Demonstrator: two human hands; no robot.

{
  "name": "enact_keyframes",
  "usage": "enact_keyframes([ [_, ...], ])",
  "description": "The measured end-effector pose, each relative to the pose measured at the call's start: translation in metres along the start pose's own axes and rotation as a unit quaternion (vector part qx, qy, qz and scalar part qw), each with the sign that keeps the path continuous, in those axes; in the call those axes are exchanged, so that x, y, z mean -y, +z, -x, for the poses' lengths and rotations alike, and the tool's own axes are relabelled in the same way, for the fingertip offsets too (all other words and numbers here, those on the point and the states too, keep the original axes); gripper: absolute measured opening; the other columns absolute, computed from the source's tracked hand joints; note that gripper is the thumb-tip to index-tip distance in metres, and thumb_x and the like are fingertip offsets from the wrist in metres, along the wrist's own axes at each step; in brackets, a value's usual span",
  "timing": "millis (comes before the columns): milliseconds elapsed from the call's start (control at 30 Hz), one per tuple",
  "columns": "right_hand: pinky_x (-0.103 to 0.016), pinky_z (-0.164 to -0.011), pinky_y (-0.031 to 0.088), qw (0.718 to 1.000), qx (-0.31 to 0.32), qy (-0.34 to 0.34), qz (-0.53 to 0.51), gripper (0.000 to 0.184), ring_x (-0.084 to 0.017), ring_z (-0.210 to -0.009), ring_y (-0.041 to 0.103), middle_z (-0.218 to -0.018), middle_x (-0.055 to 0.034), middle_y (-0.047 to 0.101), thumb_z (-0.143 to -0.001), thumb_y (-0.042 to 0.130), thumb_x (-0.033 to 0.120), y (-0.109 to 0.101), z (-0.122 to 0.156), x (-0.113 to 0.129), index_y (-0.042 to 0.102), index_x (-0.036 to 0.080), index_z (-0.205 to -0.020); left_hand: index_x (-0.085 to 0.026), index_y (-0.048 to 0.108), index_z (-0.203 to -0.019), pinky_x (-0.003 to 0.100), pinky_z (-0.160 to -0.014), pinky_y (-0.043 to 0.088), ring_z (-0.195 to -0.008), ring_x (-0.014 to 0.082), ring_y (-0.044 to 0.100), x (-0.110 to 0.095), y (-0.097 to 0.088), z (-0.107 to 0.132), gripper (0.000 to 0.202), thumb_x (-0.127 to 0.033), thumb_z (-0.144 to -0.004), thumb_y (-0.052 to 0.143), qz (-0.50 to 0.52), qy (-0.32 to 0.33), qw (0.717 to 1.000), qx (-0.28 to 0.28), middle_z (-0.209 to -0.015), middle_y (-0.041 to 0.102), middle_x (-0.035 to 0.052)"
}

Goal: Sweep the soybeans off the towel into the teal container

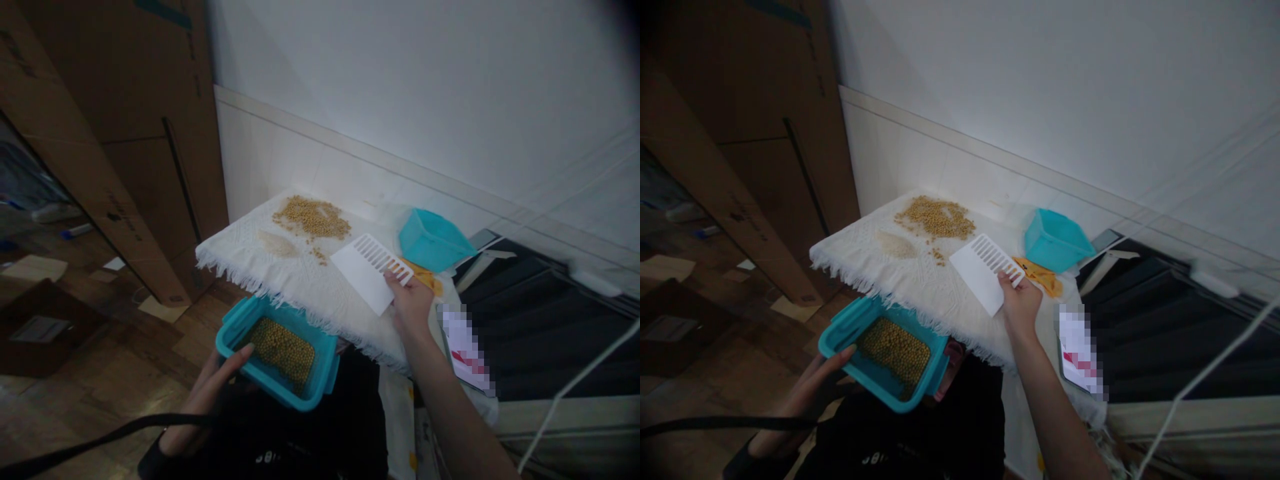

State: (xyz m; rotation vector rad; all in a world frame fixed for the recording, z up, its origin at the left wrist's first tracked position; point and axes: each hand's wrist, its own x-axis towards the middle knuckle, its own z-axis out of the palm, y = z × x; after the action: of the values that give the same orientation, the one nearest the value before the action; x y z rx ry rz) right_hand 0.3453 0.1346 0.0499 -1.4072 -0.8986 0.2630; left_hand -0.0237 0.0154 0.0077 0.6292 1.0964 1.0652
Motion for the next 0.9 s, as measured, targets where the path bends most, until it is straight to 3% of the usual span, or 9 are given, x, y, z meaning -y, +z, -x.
enact_keyframes([
  [167, -0.040, -0.072, 0.059, 1.000, 0.012, 0.000, 0.002, 0.047, -0.026, -0.075, 0.073, -0.084, -0.0087, 0.082, -0.067, 0.086, 0.057, 0.004, -0.009, 0.002, 0.082, 0.014, -0.085, -0.034, 0.068, -0.149, 0.054, -0.104, 0.066, -0.152, 0.0486, 0.053, 0.000, 0.000, 0.000, 0.074, -0.060, -0.082, 0.085, -0.004, -0.006, 1.000, -0.001, -0.172, 0.053, 0.0073],
  [367, -0.042, -0.077, 0.060, 0.997, 0.044, -0.051, 0.048, 0.047, -0.028, -0.079, 0.075, -0.085, -0.0078, 0.083, -0.073, 0.084, 0.060, 0.002, -0.006, 0.007, 0.084, 0.016, -0.088, -0.035, 0.059, -0.157, 0.053, -0.107, 0.064, -0.155, 0.0465, 0.051, -0.001, 0.001, 0.000, 0.081, -0.060, -0.084, 0.083, -0.012, -0.011, 1.000, 0.008, -0.176, 0.049, 0.0069],
  [667, -0.038, -0.070, 0.059, 0.991, 0.084, -0.077, 0.075, 0.049, -0.025, -0.073, 0.072, -0.072, -0.0041, 0.076, -0.077, 0.080, 0.068, 0.003, -0.003, 0.012, 0.080, 0.019, -0.080, -0.035, 0.059, -0.159, 0.052, -0.107, 0.064, -0.152, 0.0459, 0.054, -0.001, 0.000, 0.001, 0.084, -0.060, -0.083, 0.084, -0.002, -0.015, 1.000, 0.005, -0.172, 0.053, 0.0075],
  [900, -0.040, -0.073, 0.061, 0.985, 0.086, -0.114, 0.098, 0.050, -0.027, -0.077, 0.074, -0.075, -0.0050, 0.078, -0.082, 0.075, 0.069, 0.002, -0.002, 0.014, 0.082, 0.019, -0.086, -0.035, 0.070, -0.148, 0.052, -0.103, 0.066, -0.151, 0.0471, 0.055, -0.002, 0.001, 0.002, 0.075, -0.059, -0.079, 0.087, -0.001, -0.008, 1.000, -0.011, -0.167, 0.059, 0.0080],
])
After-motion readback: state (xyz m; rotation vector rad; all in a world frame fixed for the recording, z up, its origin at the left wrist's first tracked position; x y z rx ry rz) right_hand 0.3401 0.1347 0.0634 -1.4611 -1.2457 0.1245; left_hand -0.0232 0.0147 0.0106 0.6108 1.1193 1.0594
